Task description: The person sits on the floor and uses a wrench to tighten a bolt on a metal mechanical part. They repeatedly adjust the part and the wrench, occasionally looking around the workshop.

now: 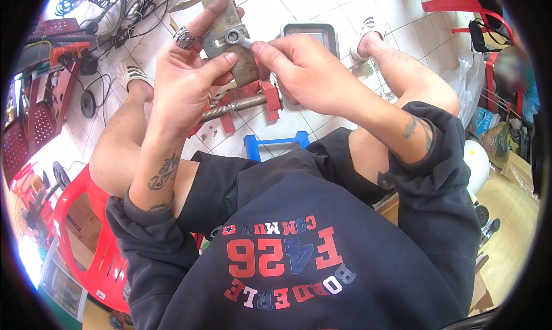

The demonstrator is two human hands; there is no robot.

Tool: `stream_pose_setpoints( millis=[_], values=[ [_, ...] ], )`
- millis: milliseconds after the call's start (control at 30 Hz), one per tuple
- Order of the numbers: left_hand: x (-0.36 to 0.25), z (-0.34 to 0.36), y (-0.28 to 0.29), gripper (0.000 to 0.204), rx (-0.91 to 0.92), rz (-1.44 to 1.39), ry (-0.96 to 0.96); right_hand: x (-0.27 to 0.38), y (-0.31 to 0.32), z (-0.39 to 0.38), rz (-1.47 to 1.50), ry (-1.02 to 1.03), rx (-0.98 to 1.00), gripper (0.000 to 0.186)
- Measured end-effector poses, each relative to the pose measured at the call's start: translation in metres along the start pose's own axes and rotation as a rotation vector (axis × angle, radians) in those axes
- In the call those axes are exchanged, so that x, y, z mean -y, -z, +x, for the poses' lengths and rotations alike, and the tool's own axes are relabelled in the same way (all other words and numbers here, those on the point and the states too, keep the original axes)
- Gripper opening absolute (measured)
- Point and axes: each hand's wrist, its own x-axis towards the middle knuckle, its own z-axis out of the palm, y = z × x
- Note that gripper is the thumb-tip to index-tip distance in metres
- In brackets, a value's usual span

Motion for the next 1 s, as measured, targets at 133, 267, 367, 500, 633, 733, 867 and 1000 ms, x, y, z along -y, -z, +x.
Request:
stream_pose_setpoints(
  millis=[133,267,367,500,633,733,867,1000],
  values=[
    [-0.002,0.001,-0.001,0.065,0.041,0.017,-0.009,-0.016,-0.013,0.002,0.054,0.124,-0.104,0.051],
    [-0.006,0.001,0.008,0.067,0.07,0.092,-0.034,-0.014,0.002,0.008,0.072,0.133,0.263,0.054],
    [-0.007,0.0,0.012,0.068,0.094,0.081,-0.072,-0.015,0.01,0.01,0.192,0.117,0.536,0.051],
    [-0.014,0.0,0.009,0.075,0.11,-0.104,-0.046,-0.01,-0.002,0.005,0.406,0.003,0.619,0.044],
    [-0.063,0.017,-0.024,0.048,-0.219,-0.18,0.107,0.003,0.002,0.009,0.334,-0.023,0.569,0.045],
    [-0.028,0.01,0.0,0.086,0.141,-0.298,-0.207,0.004,-0.006,0.008,0.261,0.244,0.328,0.046],
    [-0.031,0.009,0.004,0.092,0.145,-0.266,-0.172,0.011,-0.013,-0.001,0.231,0.33,0.068,0.031],
    [-0.036,0.003,-0.005,0.07,0.031,-0.201,-0.164,0.018,-0.004,-0.004,-0.139,0.574,-0.242,0.012]
  ],
)
